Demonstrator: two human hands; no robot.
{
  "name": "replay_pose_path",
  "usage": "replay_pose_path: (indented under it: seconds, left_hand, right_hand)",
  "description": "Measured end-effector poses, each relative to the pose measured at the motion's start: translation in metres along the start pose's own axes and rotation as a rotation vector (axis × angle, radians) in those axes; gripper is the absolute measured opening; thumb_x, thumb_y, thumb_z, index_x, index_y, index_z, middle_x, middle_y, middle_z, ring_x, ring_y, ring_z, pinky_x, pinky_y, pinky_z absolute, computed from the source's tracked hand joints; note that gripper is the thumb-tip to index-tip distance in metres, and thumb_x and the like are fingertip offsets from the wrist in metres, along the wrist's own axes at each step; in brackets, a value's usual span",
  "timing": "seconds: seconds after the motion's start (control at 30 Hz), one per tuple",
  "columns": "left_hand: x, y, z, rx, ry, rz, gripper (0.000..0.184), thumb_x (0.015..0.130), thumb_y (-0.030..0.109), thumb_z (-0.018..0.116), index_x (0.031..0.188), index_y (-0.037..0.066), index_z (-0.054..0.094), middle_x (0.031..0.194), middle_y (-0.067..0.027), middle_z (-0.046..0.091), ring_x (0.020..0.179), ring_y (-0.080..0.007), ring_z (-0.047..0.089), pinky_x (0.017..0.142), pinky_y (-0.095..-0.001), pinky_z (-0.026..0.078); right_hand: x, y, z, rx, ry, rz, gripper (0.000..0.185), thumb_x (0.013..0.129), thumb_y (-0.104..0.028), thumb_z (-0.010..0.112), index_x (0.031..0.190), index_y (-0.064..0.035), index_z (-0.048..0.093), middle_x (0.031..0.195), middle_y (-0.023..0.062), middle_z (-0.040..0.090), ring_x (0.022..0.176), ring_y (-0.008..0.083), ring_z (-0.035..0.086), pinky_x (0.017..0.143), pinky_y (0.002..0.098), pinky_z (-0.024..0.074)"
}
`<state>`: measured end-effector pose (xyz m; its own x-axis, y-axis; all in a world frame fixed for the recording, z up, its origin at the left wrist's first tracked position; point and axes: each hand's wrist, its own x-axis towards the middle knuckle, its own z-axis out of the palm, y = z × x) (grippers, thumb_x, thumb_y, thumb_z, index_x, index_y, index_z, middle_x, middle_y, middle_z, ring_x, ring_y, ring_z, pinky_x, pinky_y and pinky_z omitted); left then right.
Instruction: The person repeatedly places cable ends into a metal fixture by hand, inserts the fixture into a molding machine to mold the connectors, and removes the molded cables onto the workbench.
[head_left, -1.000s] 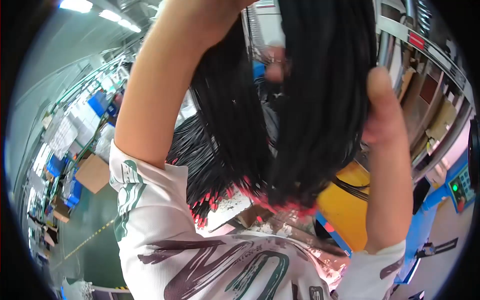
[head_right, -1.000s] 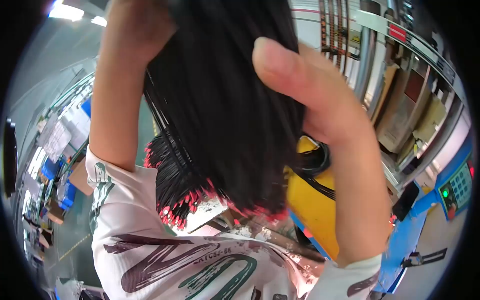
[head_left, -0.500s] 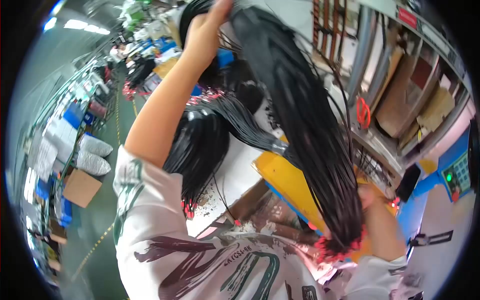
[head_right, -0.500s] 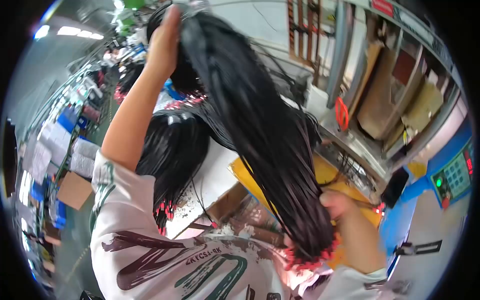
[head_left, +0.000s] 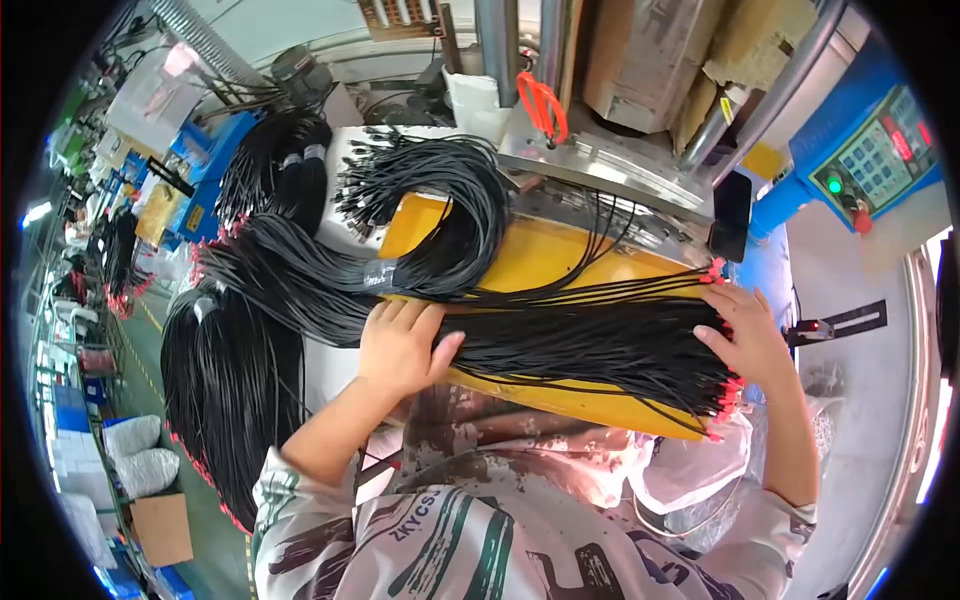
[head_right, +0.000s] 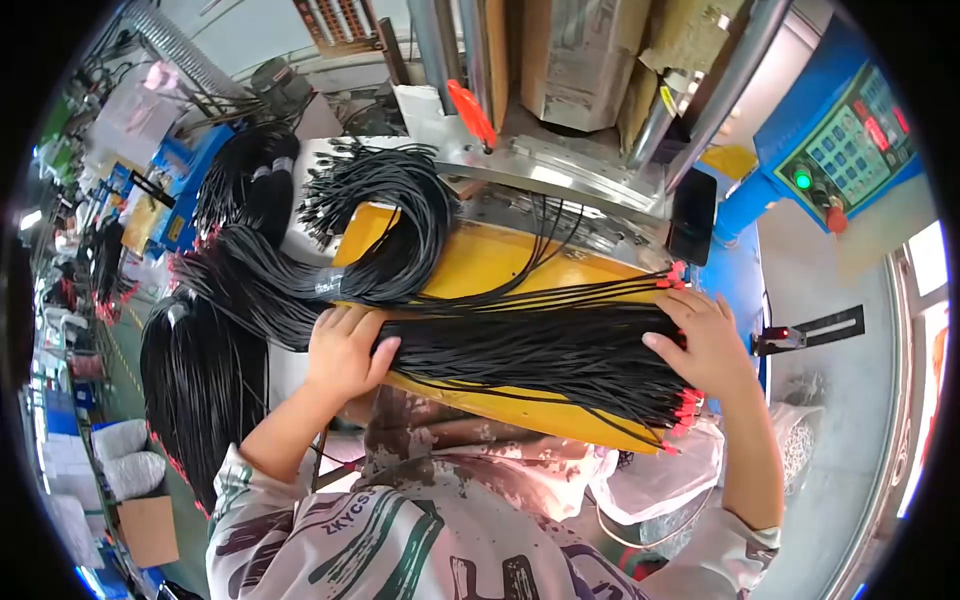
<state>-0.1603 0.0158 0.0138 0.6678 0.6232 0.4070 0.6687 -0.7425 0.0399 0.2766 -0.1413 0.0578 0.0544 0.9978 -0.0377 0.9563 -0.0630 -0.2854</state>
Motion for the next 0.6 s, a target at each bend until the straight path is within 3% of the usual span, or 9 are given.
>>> replay_pose_path:
  seconds: [0.03, 0.07, 0.17, 0.33, 0.4, 0.47, 0.53, 0.6]
  left_hand:
    - [0.007, -0.001, 0.007, -0.086, -0.153, -0.07, 0.037, 0.096, 0.035, 0.061, 0.085, 0.002, 0.071, 0.08, -0.0178, 0.071, 0.075, -0.0367, 0.071, 0.073, -0.0486, 0.056]
    - [0.02, -0.005, 0.008, -0.088, -0.149, -0.054, 0.037, 0.096, 0.035, 0.061, 0.085, 0.002, 0.071, 0.08, -0.0178, 0.071, 0.075, -0.0367, 0.071, 0.073, -0.0486, 0.056]
    - [0.059, -0.015, 0.0, -0.209, -0.902, -0.263, 0.035, 0.1, 0.03, 0.055, 0.082, 0.002, 0.067, 0.085, -0.023, 0.069, 0.077, -0.044, 0.067, 0.07, -0.0537, 0.051]
    - [0.058, 0.011, 0.0, -0.044, -0.817, -0.18, 0.03, 0.1, 0.026, 0.053, 0.092, 0.002, 0.068, 0.087, -0.0245, 0.068, 0.078, -0.0447, 0.066, 0.071, -0.0543, 0.051]
    - [0.05, 0.033, 0.01, -0.14, -0.443, -0.203, 0.029, 0.1, 0.025, 0.054, 0.094, 0.0, 0.068, 0.084, -0.0231, 0.068, 0.078, -0.0431, 0.066, 0.071, -0.0516, 0.053]
    - [0.058, 0.062, 0.028, -0.367, -0.244, -0.072, 0.026, 0.099, 0.022, 0.056, 0.097, -0.001, 0.068, 0.084, -0.0226, 0.067, 0.081, -0.0413, 0.066, 0.073, -0.0502, 0.053]
    - [0.079, 0.09, 0.038, -0.409, -0.348, -0.039, 0.024, 0.097, 0.022, 0.059, 0.1, -0.001, 0.067, 0.086, -0.0212, 0.066, 0.084, -0.04, 0.067, 0.074, -0.0485, 0.054]
    - [0.102, 0.112, 0.05, -0.412, -0.309, 0.03, 0.023, 0.097, 0.021, 0.06, 0.092, -0.001, 0.067, 0.092, -0.0191, 0.067, 0.083, -0.0387, 0.068, 0.074, -0.0465, 0.057]
  right_hand:
    - [-0.003, -0.01, 0.002, -0.101, 0.098, -0.015, 0.053, 0.087, -0.036, 0.072, 0.13, -0.0059, 0.064, 0.134, 0.018, 0.061, 0.13, 0.0361, 0.053, 0.113, 0.0486, 0.0355]
    - [-0.001, -0.017, 0.002, -0.103, 0.108, -0.002, 0.053, 0.087, -0.036, 0.072, 0.13, -0.0059, 0.064, 0.134, 0.018, 0.061, 0.13, 0.0361, 0.053, 0.113, 0.0486, 0.0355]
    - [-0.003, -0.044, 0.007, -0.056, 0.103, -0.111, 0.059, 0.087, -0.041, 0.073, 0.134, -0.0073, 0.061, 0.138, 0.0164, 0.06, 0.134, 0.0355, 0.051, 0.117, 0.054, 0.0314]
    - [0.016, -0.083, 0.035, -0.031, 0.142, -0.189, 0.062, 0.086, -0.046, 0.072, 0.132, -0.0069, 0.062, 0.14, 0.0149, 0.058, 0.135, 0.035, 0.049, 0.119, 0.0541, 0.0264]
    - [0.022, -0.086, 0.055, -0.101, 0.254, -0.181, 0.06, 0.085, -0.048, 0.072, 0.128, -0.007, 0.065, 0.135, 0.0132, 0.06, 0.13, 0.0335, 0.052, 0.12, 0.0555, 0.025]
    - [0.007, -0.081, 0.065, -0.118, 0.252, -0.134, 0.059, 0.084, -0.048, 0.072, 0.127, -0.0073, 0.065, 0.131, 0.0123, 0.06, 0.126, 0.0325, 0.053, 0.119, 0.0565, 0.0245]
    - [-0.007, -0.075, 0.07, -0.157, 0.246, -0.058, 0.058, 0.083, -0.048, 0.072, 0.124, -0.008, 0.067, 0.123, 0.0104, 0.061, 0.119, 0.0304, 0.056, 0.119, 0.0586, 0.0235]
    - [-0.009, -0.074, 0.072, -0.162, 0.263, -0.051, 0.057, 0.082, -0.048, 0.073, 0.123, -0.0082, 0.067, 0.12, 0.0098, 0.061, 0.117, 0.0298, 0.056, 0.119, 0.0593, 0.0233]
